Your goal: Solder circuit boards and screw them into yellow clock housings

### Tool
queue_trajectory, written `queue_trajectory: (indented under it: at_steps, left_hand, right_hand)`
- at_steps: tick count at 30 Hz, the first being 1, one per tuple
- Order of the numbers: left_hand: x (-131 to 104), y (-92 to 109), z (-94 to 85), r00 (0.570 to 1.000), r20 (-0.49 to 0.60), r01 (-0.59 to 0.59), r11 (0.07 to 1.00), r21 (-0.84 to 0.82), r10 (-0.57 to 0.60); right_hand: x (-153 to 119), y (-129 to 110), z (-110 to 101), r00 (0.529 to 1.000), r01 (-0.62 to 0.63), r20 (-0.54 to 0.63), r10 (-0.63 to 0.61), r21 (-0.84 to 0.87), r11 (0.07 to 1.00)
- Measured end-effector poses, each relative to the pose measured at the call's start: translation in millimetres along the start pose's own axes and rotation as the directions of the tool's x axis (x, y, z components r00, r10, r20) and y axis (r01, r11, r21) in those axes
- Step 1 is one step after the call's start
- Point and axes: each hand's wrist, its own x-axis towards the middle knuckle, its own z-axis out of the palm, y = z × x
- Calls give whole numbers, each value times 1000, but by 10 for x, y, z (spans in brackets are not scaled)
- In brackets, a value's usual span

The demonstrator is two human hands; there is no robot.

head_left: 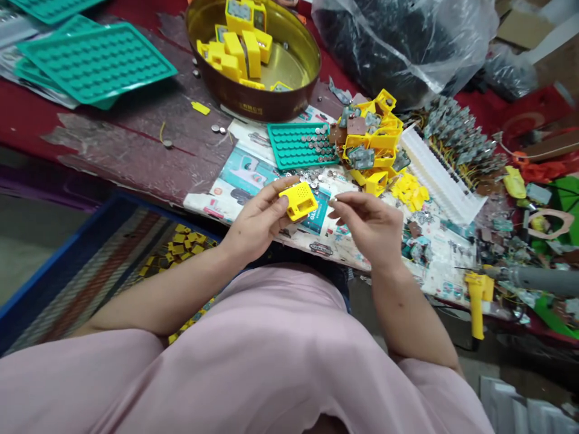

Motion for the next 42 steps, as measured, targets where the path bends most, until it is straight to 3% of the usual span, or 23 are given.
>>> queue_trajectory:
  at_steps: [5, 12, 19, 21, 25, 30, 34, 39, 42]
  left_hand:
    - [-47, -190, 64, 995, 15, -95, 988, 125, 94]
    - [-101, -295, 75, 982, 47, -187, 962, 198, 182]
    - [-128, -297, 13, 992, 38, -127, 984, 124, 124]
    - [-115, -257, -16, 992, 4, -124, 984, 125, 124]
    - [-45, -113, -56, 989, -77, -120, 988, 101, 129]
    - [35, 6, -67, 981, -121, -142, 985, 101, 154]
    - [39, 19, -59, 985, -120, -112, 988, 103, 124]
    - [49, -15, -18, 987, -105, -114, 988, 107, 125]
    - [70, -90, 10, 989, -53, -131, 987, 91, 136]
  right_hand:
    - [-225, -218, 116, 976, 188, -80, -204, -173, 967]
    - [-278, -125, 197, 912, 338, -76, -404, -419, 843]
    - [-307, -117, 231, 852, 490, 144, -503, -556, 672]
    - [-230, -135, 175, 855, 503, 185, -484, -523, 688]
    - [106, -7, 53, 940, 318, 61, -334, -506, 802]
    - [492, 389, 142, 952, 282, 265, -154, -561, 778]
    - [555, 449, 188, 951, 235, 302, -68, -565, 791]
    - [331, 54, 122, 975, 219, 96, -198, -339, 915]
    - [125, -161, 150, 925, 374, 44, -377, -267, 888]
